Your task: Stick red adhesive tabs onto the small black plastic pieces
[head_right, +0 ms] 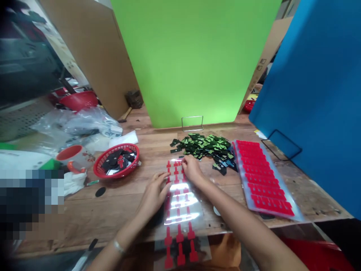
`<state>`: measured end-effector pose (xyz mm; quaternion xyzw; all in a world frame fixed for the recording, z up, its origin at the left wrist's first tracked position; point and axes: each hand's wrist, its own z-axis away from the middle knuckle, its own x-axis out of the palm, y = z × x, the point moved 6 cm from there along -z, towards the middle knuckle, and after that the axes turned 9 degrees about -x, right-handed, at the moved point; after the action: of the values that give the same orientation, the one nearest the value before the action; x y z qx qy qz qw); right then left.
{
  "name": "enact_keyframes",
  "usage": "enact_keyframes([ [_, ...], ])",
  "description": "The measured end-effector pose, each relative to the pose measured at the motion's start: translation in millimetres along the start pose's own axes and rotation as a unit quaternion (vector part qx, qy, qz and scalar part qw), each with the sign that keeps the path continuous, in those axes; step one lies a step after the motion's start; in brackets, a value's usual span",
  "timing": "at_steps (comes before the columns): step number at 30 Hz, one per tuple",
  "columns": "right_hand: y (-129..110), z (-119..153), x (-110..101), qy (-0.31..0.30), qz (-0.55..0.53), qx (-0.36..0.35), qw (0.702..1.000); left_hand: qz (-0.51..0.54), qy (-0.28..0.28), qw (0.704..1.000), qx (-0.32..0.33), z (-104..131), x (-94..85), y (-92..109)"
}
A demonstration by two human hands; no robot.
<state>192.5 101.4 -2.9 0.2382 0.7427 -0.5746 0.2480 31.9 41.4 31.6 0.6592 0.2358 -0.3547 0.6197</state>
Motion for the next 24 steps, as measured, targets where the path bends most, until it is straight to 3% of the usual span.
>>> enact_keyframes([
  [4,4,-17,22,-0.02,0.061,0.007,0.998,-0.071,-0.013,0.997,0.001,-39,19.9,0],
  [7,8,-24,30,-0.039,0.102,0.027,0.994,-0.091,-0.02,0.996,-0.003,-55,28.6,-5],
  [18,12,-45,33,-0.113,0.169,0.058,0.977,-0.138,-0.055,0.989,-0.006,-66,30.3,-9],
  [24,4,-31,32,-0.09,0.177,0.031,0.98,-0.165,-0.061,0.984,0.01,-68,30.1,-11],
])
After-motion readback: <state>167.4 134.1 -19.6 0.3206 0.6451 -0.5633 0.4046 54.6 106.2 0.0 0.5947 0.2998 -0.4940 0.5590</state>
